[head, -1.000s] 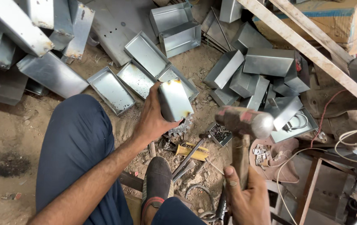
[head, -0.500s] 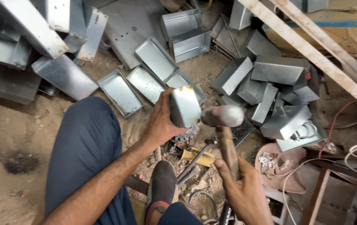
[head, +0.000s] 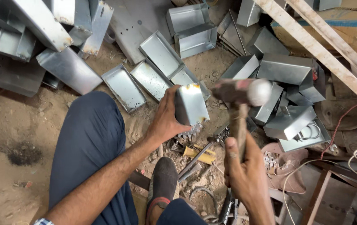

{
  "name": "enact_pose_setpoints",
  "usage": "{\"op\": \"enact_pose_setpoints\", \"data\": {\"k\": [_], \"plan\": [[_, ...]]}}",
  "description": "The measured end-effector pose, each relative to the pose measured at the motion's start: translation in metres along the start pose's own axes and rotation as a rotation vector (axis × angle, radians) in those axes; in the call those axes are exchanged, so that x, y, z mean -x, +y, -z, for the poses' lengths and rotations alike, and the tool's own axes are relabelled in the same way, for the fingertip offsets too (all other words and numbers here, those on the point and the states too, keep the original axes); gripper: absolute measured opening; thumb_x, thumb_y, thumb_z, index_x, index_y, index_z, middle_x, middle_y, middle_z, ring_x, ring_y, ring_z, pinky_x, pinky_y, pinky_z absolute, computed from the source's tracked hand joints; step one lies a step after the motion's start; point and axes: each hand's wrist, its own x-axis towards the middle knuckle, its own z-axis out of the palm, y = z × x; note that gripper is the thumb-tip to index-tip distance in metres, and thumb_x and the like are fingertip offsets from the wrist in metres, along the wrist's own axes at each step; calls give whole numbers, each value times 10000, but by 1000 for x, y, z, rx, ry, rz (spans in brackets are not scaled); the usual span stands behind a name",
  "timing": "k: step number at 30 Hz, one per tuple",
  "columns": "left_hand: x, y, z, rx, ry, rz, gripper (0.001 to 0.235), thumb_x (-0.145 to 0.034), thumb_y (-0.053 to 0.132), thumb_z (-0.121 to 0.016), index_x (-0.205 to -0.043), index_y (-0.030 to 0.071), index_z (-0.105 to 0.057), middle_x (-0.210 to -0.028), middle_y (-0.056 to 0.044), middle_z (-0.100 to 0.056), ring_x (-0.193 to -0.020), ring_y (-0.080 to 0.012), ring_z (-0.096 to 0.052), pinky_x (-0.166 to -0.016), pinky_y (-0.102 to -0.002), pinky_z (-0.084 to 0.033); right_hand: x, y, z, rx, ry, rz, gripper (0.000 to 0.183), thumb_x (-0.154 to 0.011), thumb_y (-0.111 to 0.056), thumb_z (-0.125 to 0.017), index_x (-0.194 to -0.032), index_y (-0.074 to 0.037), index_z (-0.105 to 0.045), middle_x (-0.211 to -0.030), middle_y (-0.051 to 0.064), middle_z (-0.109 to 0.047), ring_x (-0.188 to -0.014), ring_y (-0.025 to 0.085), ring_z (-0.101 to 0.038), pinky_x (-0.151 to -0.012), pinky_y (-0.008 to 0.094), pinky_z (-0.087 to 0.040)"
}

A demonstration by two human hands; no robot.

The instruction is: The person assembles metal boxes by hammering the sides and corners together using a hammer and a gear-like metal base.

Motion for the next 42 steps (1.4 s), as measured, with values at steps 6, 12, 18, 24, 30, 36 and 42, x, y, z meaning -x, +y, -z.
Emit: {"op": "enact_pose_setpoints", "data": {"k": [6,12,18,24,30,36,42], "plan": [[-3,3,-2,17,-21,-34,1297,-560,304,-1020,-1535,66,-199,-1442,-239,-392,-1372,-428,-455,-1116,-604,-459,1,-16,10,189,-41,-13,683,-909,-691,-447,-1138,-85,-662,-551,41,-563,-415,172,-533,-391,379,-443],[-2,-2,1,50,16,-61,1307,-547,294,-1003,-1552,62,-200,-1466,-219,-394,-1377,-391,-476,-1103,-636,-460,34,21,8,60,53,237,613,-928,-588,-444,-1072,-18,-617,-476,25,-580,-336,153,-582,-351,359,-489],[-1,2,0,-2,-16,-19,1309,-516,295,-1018,-1530,78,-220,-1454,-209,-379,-1369,-400,-445,-1073,-638,-461,41,46,-5,407,-127,-76,569,-959,-545,-510,-1296,-91,-569,-479,90,-622,-369,204,-592,-420,400,-493],[2,-4,-5,31,12,-98,1281,-591,301,-990,-1567,76,-191,-1443,-205,-386,-1366,-400,-472,-1066,-591,-536,65,54,8,32,89,232,509,-956,-506,-534,-1024,-11,-630,-512,71,-582,-414,144,-562,-397,336,-433],[3,0,-5,77,-29,-15,1326,-524,274,-1009,-1553,95,-192,-1451,-202,-370,-1389,-407,-449,-1076,-610,-502,63,55,1,-55,132,322,509,-975,-516,-534,-955,-16,-625,-513,34,-600,-397,103,-561,-387,290,-437],[-2,5,-4,26,-62,-42,1330,-509,317,-1027,-1531,80,-211,-1449,-211,-381,-1361,-417,-452,-1063,-631,-482,52,66,-32,104,-72,-91,579,-920,-543,-521,-1146,-26,-648,-506,76,-610,-345,165,-493,-337,366,-418],[-7,-2,-7,-42,-75,1,1315,-571,378,-986,-1555,19,-192,-1438,-227,-435,-1323,-386,-528,-1067,-556,-527,70,100,-45,-115,38,-107,643,-986,-543,-513,-1171,67,-588,-548,30,-562,-387,120,-513,-315,331,-420]]}}
